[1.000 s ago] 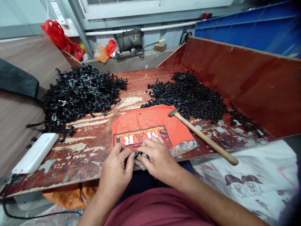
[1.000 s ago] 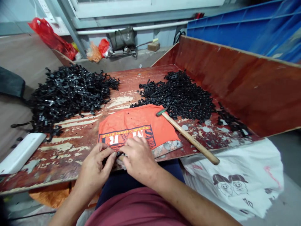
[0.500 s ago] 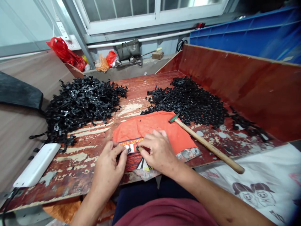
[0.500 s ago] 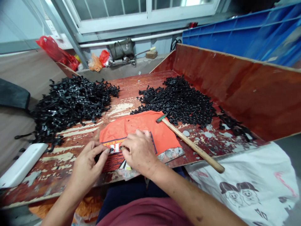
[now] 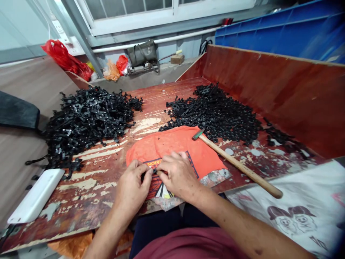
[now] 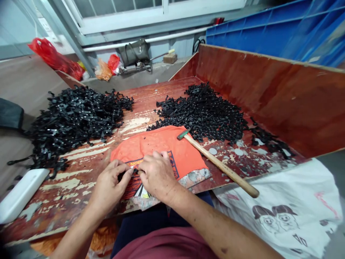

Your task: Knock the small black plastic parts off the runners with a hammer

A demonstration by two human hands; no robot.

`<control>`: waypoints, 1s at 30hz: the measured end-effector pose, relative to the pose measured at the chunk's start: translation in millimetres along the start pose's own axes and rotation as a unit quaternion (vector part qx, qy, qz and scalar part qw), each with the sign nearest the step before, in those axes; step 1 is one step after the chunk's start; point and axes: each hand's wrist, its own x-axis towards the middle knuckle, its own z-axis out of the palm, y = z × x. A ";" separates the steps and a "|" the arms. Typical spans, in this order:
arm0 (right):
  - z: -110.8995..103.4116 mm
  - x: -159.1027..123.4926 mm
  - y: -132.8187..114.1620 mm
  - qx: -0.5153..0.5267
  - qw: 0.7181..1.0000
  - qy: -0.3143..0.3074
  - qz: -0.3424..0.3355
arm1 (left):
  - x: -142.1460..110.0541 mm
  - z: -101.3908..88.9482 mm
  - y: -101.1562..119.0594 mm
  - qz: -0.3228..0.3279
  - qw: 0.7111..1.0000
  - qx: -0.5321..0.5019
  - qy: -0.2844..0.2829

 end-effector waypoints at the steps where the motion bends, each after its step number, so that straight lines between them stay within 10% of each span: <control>1: 0.2 0.1 0.3 0.000 1.000 -0.001 0.000 | -0.1 0.9 -0.3 0.000 1.000 0.006 -0.001; 20: 4.8 -0.1 0.4 0.035 0.994 -0.005 -0.107 | 0.6 0.8 -0.4 -0.001 0.999 0.044 0.007; 26: -58.5 -30.5 56.4 -0.090 0.991 0.091 0.025 | 3.1 -2.9 -1.2 -0.014 0.999 0.035 0.004; 30: -101.3 -68.2 111.0 -0.314 0.935 0.005 0.167 | 5.1 -2.9 -3.7 -0.015 0.999 0.037 -0.004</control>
